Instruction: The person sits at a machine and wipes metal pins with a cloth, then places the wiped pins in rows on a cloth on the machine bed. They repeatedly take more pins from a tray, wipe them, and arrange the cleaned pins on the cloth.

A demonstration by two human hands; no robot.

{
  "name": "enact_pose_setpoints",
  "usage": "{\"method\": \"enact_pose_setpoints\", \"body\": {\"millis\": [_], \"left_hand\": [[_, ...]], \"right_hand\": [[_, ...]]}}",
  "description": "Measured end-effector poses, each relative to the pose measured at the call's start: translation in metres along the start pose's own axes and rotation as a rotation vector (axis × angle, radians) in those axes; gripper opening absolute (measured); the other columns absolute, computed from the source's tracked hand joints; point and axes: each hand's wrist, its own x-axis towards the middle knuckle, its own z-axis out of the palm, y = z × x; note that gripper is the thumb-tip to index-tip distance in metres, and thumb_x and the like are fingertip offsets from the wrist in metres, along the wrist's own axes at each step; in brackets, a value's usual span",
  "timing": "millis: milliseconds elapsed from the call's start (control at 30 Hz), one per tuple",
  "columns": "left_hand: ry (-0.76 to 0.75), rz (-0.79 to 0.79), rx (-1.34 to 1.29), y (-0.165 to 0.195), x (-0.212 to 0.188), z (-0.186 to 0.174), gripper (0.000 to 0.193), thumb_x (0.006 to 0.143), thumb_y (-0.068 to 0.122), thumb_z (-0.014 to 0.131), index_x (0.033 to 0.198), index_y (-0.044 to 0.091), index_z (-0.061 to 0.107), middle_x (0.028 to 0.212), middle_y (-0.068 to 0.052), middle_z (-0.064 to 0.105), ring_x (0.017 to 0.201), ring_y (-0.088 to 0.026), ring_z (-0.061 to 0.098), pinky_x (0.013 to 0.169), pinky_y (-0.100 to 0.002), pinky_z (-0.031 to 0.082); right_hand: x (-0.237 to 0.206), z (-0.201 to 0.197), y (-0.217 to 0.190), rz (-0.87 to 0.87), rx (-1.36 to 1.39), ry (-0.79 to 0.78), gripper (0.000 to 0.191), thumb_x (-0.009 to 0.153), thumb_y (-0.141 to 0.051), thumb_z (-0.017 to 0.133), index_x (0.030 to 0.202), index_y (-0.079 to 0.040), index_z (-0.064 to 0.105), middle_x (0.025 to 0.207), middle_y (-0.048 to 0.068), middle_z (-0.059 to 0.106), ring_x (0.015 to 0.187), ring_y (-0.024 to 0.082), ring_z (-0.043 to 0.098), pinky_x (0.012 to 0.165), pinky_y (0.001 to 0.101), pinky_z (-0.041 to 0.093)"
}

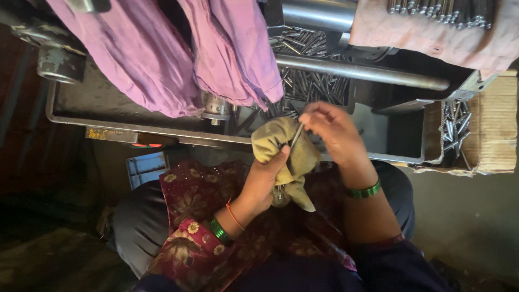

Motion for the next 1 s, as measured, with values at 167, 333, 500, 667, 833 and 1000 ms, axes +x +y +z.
{"method": "enact_pose_setpoints", "body": {"millis": [167, 333, 500, 667, 833, 1000], "left_hand": [[-0.071, -0.104, -0.216, 0.009, -0.001, -0.004, 0.051, 0.103, 0.046, 0.053, 0.134, 0.007, 0.056, 0.121, -0.009, 0.068, 0.104, -0.023, 0.069, 0.088, -0.042, 0.059], [-0.132, -0.079, -0.227, 0.010, -0.003, -0.004, 0.065, 0.104, 0.058, 0.042, 0.143, 0.007, 0.050, 0.129, -0.011, 0.066, 0.112, -0.024, 0.067, 0.096, -0.042, 0.056], [-0.152, -0.140, -0.235, 0.007, -0.008, -0.002, 0.063, 0.103, 0.057, 0.042, 0.144, 0.009, 0.049, 0.130, -0.009, 0.065, 0.115, -0.023, 0.067, 0.099, -0.043, 0.055], [-0.124, -0.132, -0.210, 0.008, -0.009, -0.001, 0.055, 0.105, 0.050, 0.046, 0.140, 0.008, 0.053, 0.130, -0.009, 0.066, 0.115, -0.023, 0.067, 0.099, -0.042, 0.054], [-0.137, -0.113, -0.140, 0.017, -0.010, 0.004, 0.052, 0.106, 0.044, 0.047, 0.141, 0.006, 0.054, 0.131, -0.010, 0.067, 0.116, -0.023, 0.067, 0.101, -0.041, 0.053], [-0.153, -0.146, -0.195, 0.025, -0.017, 0.014, 0.057, 0.102, 0.047, 0.047, 0.143, 0.007, 0.053, 0.134, -0.010, 0.066, 0.120, -0.026, 0.065, 0.104, -0.043, 0.051]], "right_hand": [[-0.005, -0.004, -0.016, -0.061, 0.051, -0.017, 0.020, 0.097, -0.015, 0.070, 0.115, -0.007, 0.066, 0.098, 0.002, 0.073, 0.082, 0.006, 0.063, 0.073, 0.0213, 0.051], [-0.010, 0.002, -0.006, -0.023, -0.213, -0.102, 0.018, 0.094, -0.013, 0.074, 0.110, -0.005, 0.073, 0.087, -0.002, 0.068, 0.074, 0.002, 0.057, 0.067, 0.0187, 0.048], [-0.002, 0.004, 0.008, -0.057, -0.239, -0.077, 0.014, 0.092, -0.012, 0.079, 0.100, -0.006, 0.070, 0.084, -0.007, 0.064, 0.067, -0.001, 0.049, 0.058, 0.0170, 0.036], [-0.001, 0.003, 0.010, 0.039, -0.104, -0.019, 0.013, 0.092, -0.013, 0.079, 0.098, -0.008, 0.069, 0.076, -0.007, 0.059, 0.062, -0.001, 0.046, 0.052, 0.0171, 0.031], [-0.004, 0.003, -0.003, -0.113, -0.119, 0.127, 0.011, 0.094, -0.009, 0.075, 0.099, -0.008, 0.066, 0.082, -0.005, 0.065, 0.066, 0.001, 0.056, 0.055, 0.0179, 0.039], [-0.023, -0.022, -0.038, -0.688, -0.116, 0.434, 0.014, 0.097, 0.006, 0.070, 0.102, -0.005, 0.063, 0.091, 0.006, 0.072, 0.079, 0.012, 0.070, 0.070, 0.0260, 0.058]]}}
